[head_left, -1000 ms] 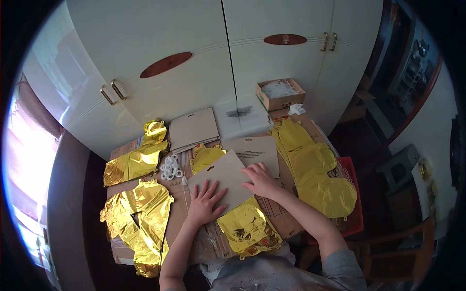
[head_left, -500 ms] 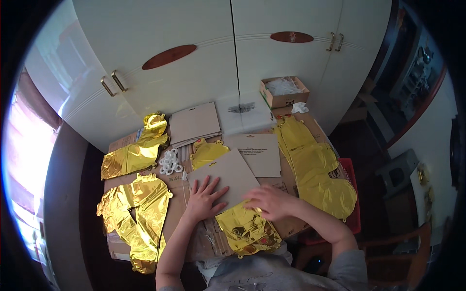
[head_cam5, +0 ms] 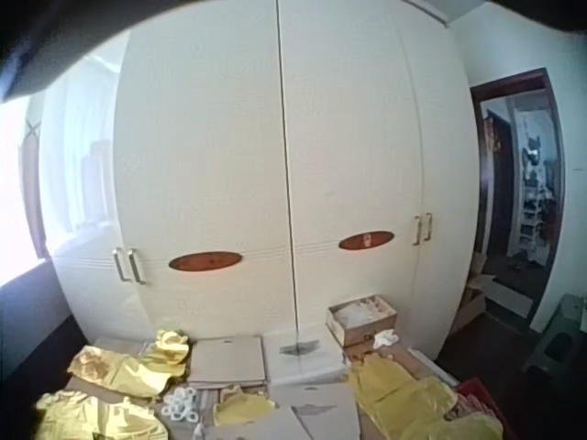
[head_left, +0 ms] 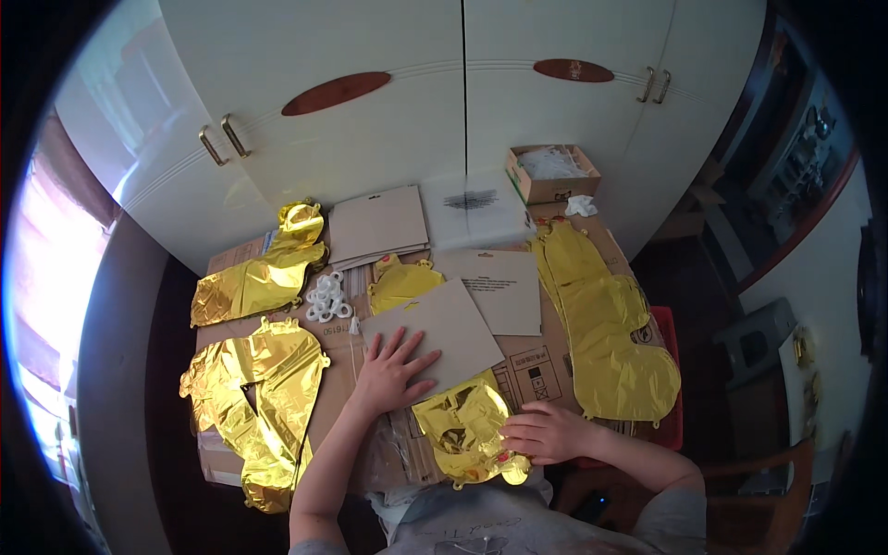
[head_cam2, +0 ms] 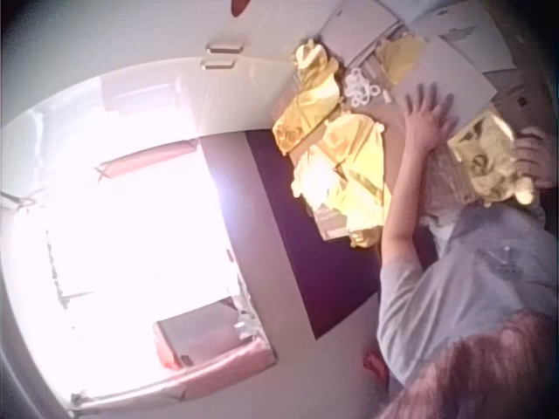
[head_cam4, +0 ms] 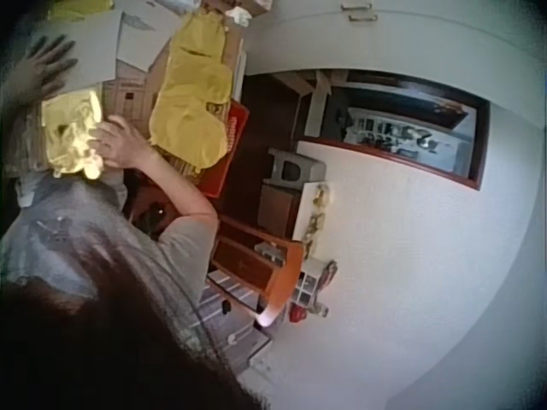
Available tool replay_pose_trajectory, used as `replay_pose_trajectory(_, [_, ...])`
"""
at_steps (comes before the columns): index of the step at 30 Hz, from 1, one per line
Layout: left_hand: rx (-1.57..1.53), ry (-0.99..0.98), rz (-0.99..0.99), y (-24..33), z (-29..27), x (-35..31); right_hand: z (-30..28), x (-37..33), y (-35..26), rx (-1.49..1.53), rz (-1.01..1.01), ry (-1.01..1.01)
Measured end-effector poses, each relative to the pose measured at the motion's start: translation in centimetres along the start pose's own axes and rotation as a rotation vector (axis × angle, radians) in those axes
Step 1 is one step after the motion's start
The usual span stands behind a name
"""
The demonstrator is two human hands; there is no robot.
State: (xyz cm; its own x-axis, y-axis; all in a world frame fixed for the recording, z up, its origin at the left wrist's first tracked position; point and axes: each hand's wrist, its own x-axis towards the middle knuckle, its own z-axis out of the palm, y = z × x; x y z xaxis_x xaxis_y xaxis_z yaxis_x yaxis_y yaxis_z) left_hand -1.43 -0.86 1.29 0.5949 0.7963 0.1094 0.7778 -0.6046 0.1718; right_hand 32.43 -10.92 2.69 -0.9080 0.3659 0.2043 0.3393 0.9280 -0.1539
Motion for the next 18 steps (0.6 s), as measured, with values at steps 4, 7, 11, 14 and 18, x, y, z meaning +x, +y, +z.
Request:
replay_pose_trajectory(4, [0.025, -0.011, 0.0, 0.0, 0.0, -0.1, -0.6, 1.1, 0.6, -0.032, -0.13, 0.217])
replay_pose_trajectory(7, [0.029, -0.006, 0.011, 0.0, 0.1, 0.0, -2.8, 3.6, 0.8, 0.158, -0.029, 0.337])
replay_pose_trajectory(11, [0.069, -0.001, 0.017, -0.8, 1.3, -0.1, -5.3, 8.1, 3.3, 0.276, 0.173, 0.404])
replay_pose_trajectory(14, [0.024, 0.0, 0.02, -2.5, 2.6, -0.7, -5.5, 12.0, 6.9, 0.411, 0.356, 0.372])
replay_pose_trajectory(18, [-0.126, -0.035, 0.002, -3.7, 2.9, -0.1, -5.2, 16.0, 12.2, 0.761, 0.697, 0.195])
